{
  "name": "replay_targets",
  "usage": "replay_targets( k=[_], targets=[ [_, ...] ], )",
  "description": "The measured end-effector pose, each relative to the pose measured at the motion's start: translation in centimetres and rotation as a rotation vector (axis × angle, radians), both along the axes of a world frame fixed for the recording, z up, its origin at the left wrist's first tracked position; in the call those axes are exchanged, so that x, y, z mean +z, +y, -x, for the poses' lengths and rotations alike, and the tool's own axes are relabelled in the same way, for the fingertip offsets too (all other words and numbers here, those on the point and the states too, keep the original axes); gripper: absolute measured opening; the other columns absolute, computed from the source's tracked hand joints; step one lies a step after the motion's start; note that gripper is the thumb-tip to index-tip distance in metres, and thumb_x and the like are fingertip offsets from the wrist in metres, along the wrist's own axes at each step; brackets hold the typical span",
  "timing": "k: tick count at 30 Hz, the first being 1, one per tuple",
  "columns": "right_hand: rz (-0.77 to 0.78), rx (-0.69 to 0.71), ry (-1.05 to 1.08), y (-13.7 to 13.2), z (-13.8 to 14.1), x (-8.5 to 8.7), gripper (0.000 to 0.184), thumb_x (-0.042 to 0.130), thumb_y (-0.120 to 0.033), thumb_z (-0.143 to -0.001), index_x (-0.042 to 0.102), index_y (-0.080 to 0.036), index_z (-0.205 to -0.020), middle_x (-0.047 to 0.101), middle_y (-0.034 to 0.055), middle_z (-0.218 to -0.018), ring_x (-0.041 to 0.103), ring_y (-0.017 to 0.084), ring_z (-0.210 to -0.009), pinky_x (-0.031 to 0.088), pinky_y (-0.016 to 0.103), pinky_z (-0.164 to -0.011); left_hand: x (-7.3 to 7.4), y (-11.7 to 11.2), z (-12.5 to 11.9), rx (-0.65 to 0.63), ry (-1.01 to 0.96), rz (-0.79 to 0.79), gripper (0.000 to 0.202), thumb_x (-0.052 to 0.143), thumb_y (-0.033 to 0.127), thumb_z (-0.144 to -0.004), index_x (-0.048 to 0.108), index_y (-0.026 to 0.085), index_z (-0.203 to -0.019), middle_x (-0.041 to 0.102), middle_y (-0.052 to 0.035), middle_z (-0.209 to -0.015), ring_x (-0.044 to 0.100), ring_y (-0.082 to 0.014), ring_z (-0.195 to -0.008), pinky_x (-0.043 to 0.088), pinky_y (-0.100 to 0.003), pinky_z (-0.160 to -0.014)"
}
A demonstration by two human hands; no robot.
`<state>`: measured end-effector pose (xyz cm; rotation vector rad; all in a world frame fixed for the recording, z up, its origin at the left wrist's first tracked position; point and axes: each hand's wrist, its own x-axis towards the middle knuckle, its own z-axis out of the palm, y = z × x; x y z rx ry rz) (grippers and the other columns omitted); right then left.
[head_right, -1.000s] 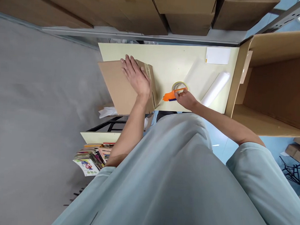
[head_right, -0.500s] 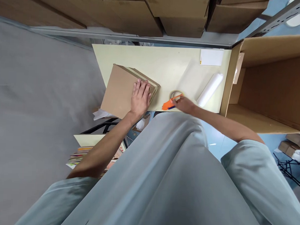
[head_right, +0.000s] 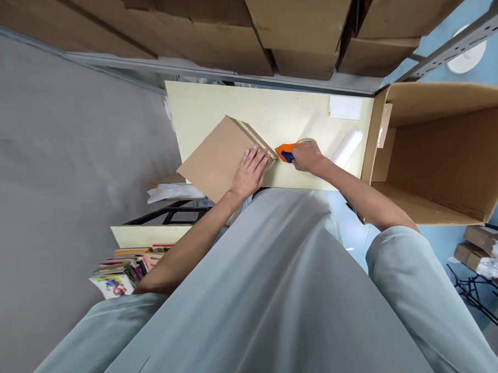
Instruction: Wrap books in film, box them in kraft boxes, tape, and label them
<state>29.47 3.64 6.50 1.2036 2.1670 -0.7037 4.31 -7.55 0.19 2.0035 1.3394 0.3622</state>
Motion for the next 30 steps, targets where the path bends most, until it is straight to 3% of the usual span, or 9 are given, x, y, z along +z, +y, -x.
replay_targets(
  k=[4,9,11,15,19,22,24,26,30],
  targets=[
    [-0.157,-0.208,-0.068,2.2,1.1,2.2,0.042,0.05,-0.028,-0.113,0.073,-0.003,-0.137,0.081,0.0313,-0.133,0.079,0.04,-0.12,0.058,0.045,-0.098,0.0,0.2,-0.2,0.0,-0.013,-0.025,0.055,0.048,0.023,-0.11,0.064,0.015,-0.163,0.059,-0.0215,-0.173,0.034,-0.036,-0.176,0.021,-0.069,-0.147],
    [-0.277,-0.167,0.03,4.2,1.3,7.1,0.046,0.049,-0.043,-0.116,0.075,-0.008,-0.132,0.082,0.0303,-0.129,0.08,0.04,-0.122,0.06,0.044,-0.098,2.7,1.3,-1.1,0.07,0.007,-0.122,0.053,0.048,0.03,-0.11,0.07,0.019,-0.157,0.069,-0.0199,-0.162,0.054,-0.0373,-0.165,0.039,-0.067,-0.141],
    [-0.317,-0.193,0.068,4.9,1.6,9.2,0.051,0.045,-0.051,-0.117,0.073,-0.013,-0.133,0.085,0.0272,-0.124,0.083,0.039,-0.113,0.062,0.042,-0.087,4.8,3.0,-2.0,0.142,-0.026,-0.214,0.057,0.047,0.033,-0.111,0.064,0.023,-0.164,0.068,-0.0189,-0.164,0.059,-0.0365,-0.161,0.049,-0.065,-0.135],
    [-0.468,-0.298,0.159,8.0,3.1,13.9,0.059,0.037,-0.058,-0.118,0.064,-0.011,-0.142,0.084,0.0279,-0.123,0.084,0.04,-0.11,0.062,0.042,-0.083,10.8,9.4,-3.9,0.281,-0.103,-0.493,0.06,0.046,0.035,-0.113,0.056,0.024,-0.171,0.056,-0.0186,-0.176,0.048,-0.0361,-0.17,0.046,-0.063,-0.137],
    [-0.603,-0.208,0.4,13.1,6.0,19.7,0.054,0.035,-0.041,-0.117,0.052,-0.004,-0.153,0.082,0.0295,-0.122,0.082,0.042,-0.103,0.062,0.046,-0.083,17.2,17.4,-4.0,0.367,-0.156,-0.682,0.061,0.044,0.03,-0.114,0.049,0.019,-0.174,0.046,-0.0198,-0.183,0.044,-0.0332,-0.172,0.041,-0.057,-0.141],
    [-0.656,-0.088,0.473,17.6,8.6,23.3,0.049,0.034,-0.027,-0.114,0.052,0.0,-0.151,0.081,0.0315,-0.126,0.08,0.042,-0.109,0.06,0.048,-0.091,20.0,22.8,-2.9,0.438,-0.185,-0.702,0.064,0.045,0.025,-0.11,0.048,0.016,-0.173,0.038,-0.0192,-0.187,0.04,-0.033,-0.174,0.038,-0.055,-0.143],
    [-0.675,-0.065,0.432,20.5,10.2,24.7,0.046,0.038,-0.02,-0.11,0.057,0.001,-0.146,0.079,0.0327,-0.131,0.078,0.041,-0.119,0.058,0.048,-0.103,21.0,25.2,-2.1,0.455,-0.184,-0.66,0.068,0.047,0.021,-0.105,0.049,0.015,-0.173,0.043,-0.0186,-0.185,0.044,-0.0329,-0.172,0.038,-0.056,-0.144],
    [-0.671,-0.069,0.349,22.8,11.5,25.2,0.043,0.043,-0.017,-0.108,0.062,0.001,-0.142,0.078,0.0332,-0.135,0.076,0.039,-0.127,0.054,0.047,-0.112,21.3,26.0,-1.5,0.451,-0.163,-0.619,0.07,0.049,0.018,-0.102,0.05,0.015,-0.172,0.051,-0.0185,-0.18,0.048,-0.0332,-0.169,0.038,-0.058,-0.144],
    [-0.651,-0.101,0.252,26.0,13.1,24.3,0.038,0.057,-0.015,-0.104,0.068,0.002,-0.136,0.079,0.0327,-0.134,0.074,0.036,-0.133,0.049,0.047,-0.122,20.1,22.7,-1.1,0.417,-0.142,-0.585,0.066,0.051,0.019,-0.103,0.054,0.015,-0.169,0.058,-0.0186,-0.175,0.052,-0.0352,-0.166,0.04,-0.061,-0.142]
  ],
)
